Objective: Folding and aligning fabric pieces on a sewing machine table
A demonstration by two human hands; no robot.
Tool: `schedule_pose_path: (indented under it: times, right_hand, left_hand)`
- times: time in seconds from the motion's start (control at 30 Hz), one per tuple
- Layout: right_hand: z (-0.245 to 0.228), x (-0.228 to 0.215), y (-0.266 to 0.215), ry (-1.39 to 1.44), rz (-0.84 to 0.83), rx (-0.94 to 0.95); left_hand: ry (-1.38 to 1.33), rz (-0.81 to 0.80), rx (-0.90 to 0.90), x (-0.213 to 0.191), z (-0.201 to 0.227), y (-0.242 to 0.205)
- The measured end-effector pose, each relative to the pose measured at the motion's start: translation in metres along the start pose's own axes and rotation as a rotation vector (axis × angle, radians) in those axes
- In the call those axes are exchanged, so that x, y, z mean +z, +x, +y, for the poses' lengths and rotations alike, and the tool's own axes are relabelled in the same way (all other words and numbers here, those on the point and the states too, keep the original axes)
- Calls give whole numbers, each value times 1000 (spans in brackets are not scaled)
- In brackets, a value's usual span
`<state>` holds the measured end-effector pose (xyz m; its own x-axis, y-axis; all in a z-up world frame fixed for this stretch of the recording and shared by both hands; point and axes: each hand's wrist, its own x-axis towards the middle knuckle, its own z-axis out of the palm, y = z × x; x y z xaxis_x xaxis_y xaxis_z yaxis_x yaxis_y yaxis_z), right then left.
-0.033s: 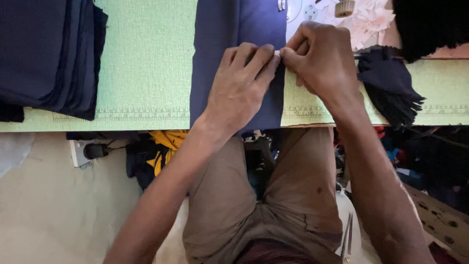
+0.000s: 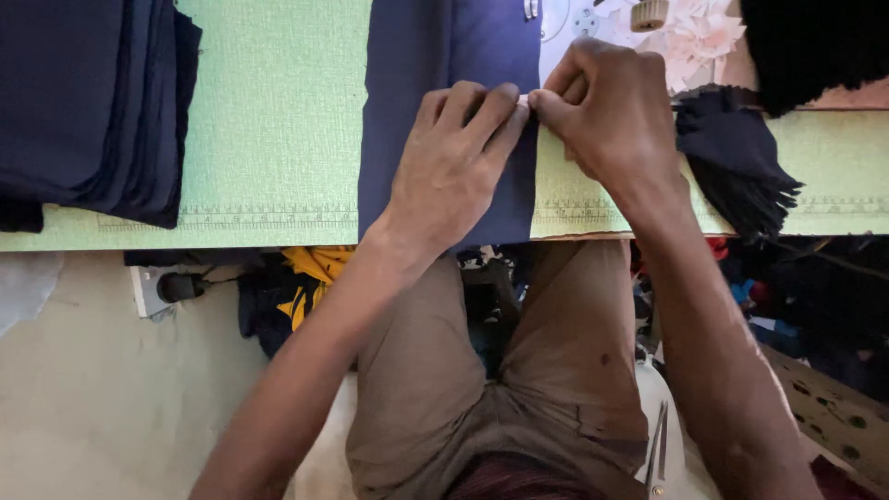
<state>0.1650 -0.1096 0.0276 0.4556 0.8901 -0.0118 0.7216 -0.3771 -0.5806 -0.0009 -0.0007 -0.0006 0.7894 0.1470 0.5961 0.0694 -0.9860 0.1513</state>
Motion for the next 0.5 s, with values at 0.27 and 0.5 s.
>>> schedule_pose_path:
  times: [0.27, 0.5]
  right_hand:
    - [16, 23, -40, -156, 338, -317]
    - [32, 34, -18, -426, 368, -341]
  left_hand:
    - [-13, -98, 76, -5, -5, 0]
    - [-65, -74, 54, 8, -27, 12]
